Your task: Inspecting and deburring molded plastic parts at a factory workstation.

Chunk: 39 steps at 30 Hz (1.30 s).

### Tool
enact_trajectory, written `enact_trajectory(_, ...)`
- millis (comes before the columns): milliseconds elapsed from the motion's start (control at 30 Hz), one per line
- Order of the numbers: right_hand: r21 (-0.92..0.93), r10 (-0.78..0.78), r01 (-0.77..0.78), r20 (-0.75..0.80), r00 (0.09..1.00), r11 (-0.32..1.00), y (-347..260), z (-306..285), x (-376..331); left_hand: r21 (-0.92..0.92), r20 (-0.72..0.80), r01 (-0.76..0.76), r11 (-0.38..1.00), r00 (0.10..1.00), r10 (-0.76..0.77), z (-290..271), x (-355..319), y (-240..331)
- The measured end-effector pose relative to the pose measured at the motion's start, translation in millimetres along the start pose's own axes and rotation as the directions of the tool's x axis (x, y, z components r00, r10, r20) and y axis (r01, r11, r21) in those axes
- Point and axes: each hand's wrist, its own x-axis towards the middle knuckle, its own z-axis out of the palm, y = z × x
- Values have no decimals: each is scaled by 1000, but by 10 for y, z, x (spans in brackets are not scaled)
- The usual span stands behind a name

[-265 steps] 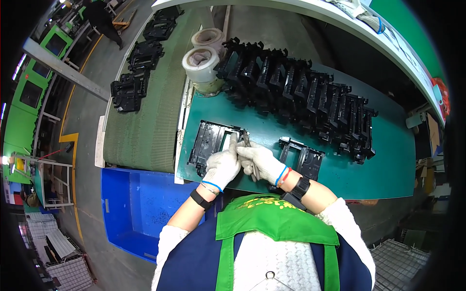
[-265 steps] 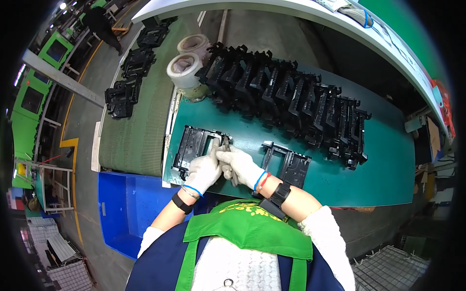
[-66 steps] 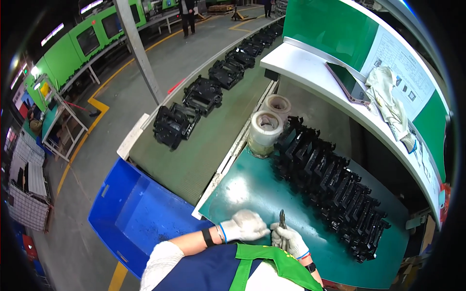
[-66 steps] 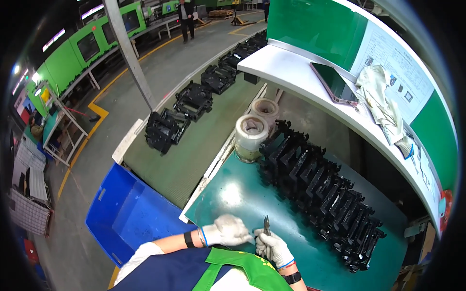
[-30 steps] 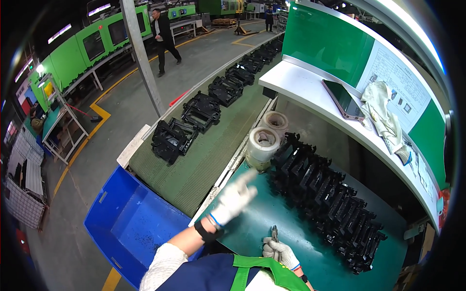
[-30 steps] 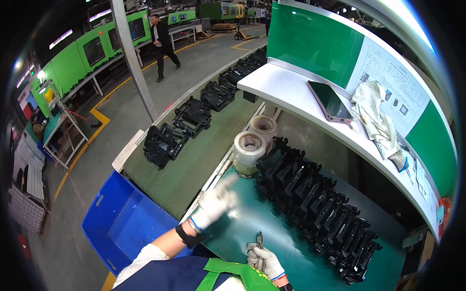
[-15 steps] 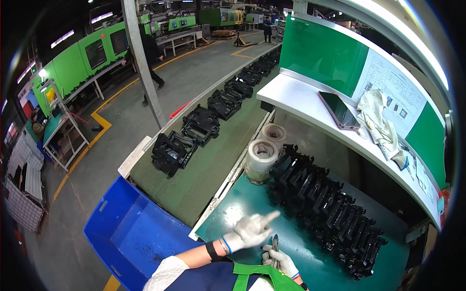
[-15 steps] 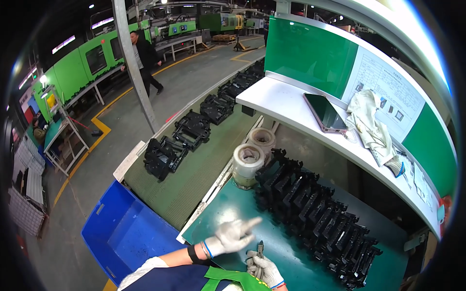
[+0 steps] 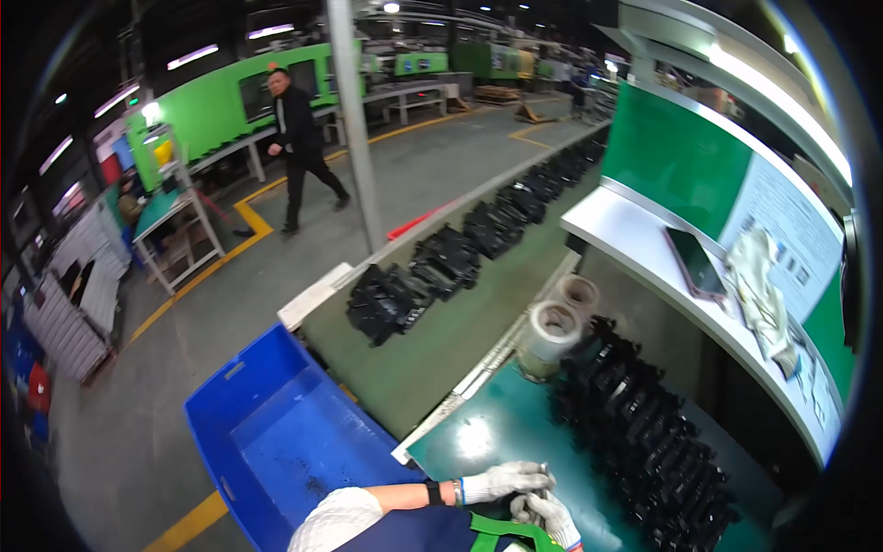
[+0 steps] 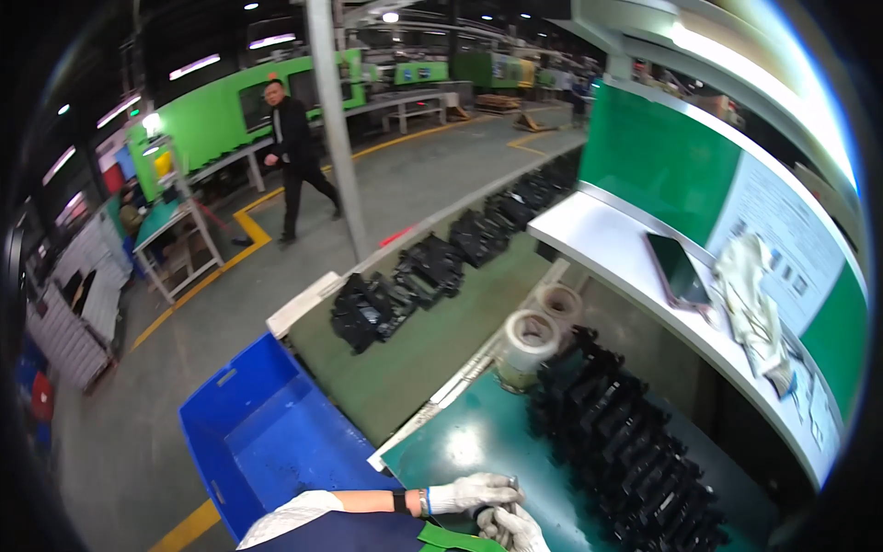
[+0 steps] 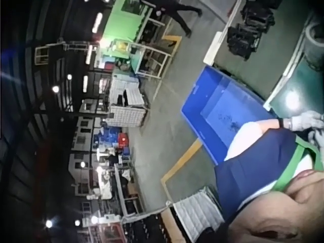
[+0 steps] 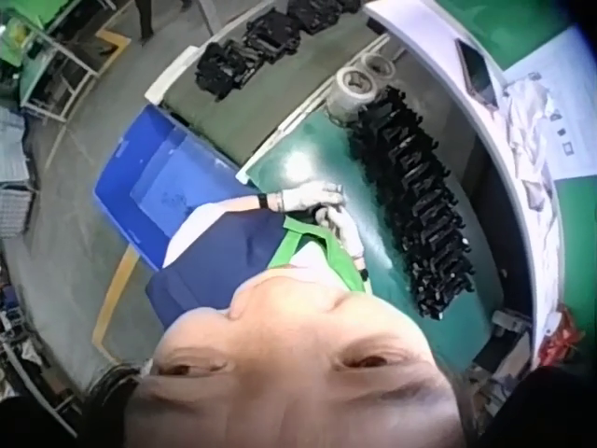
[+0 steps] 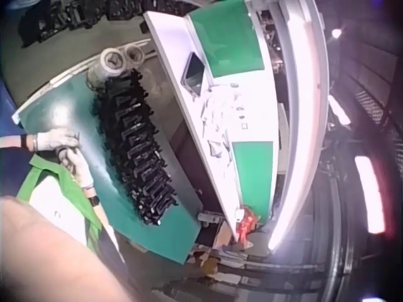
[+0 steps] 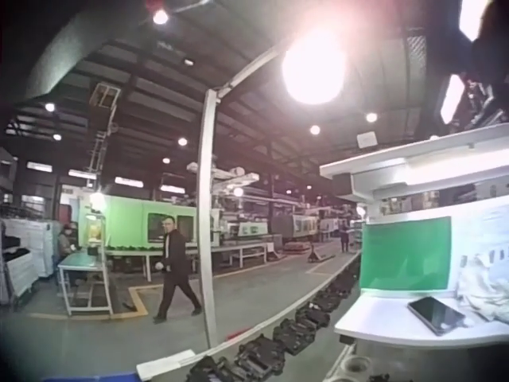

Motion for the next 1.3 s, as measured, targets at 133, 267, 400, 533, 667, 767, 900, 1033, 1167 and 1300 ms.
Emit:
enact_trajectory(133,-69,68,-64,62,996,996,-45,56,6,-378,86,119,918,992,-93,59,-113,7)
enact_trajectory(267,-7,49,-49,18,999,999,-74,317,-104,-502,32,212,838,973,-228,68,-168,3)
enact_trajectory(400,61,63,-63,12,998,996,-56,422,-148,-429,-6,187,884,978,-209,-3,-197,13)
enact_trajectory(533,120,96,-112,133,986,986,-19,327,-66,-447,50,202,871,978,-202,-18,-249,47)
enact_trajectory(667,92,100,-112,131,986,989,-15,253,-27,-595,-96,45,802,987,-127,38,-231,14)
enact_trajectory(767,52,123,-127,87,989,990,-7,224,-53,-624,-124,-26,781,990,-67,40,-215,-54)
enact_trajectory(900,89,153,-166,133,979,982,6,180,-11,-632,-143,-30,774,987,-79,23,-227,-77)
enact_trajectory(1033,175,173,-208,196,965,962,41,135,38,-604,-132,-51,795,991,-37,24,-271,-45)
enact_trajectory(1167,120,180,-205,192,965,972,34,166,-14,-628,-191,-65,775,979,-72,75,-300,-31)
enact_trajectory(1300,-32,160,-157,145,976,987,-15,214,-38,-616,-292,-138,775,954,-62,89,-307,-35)
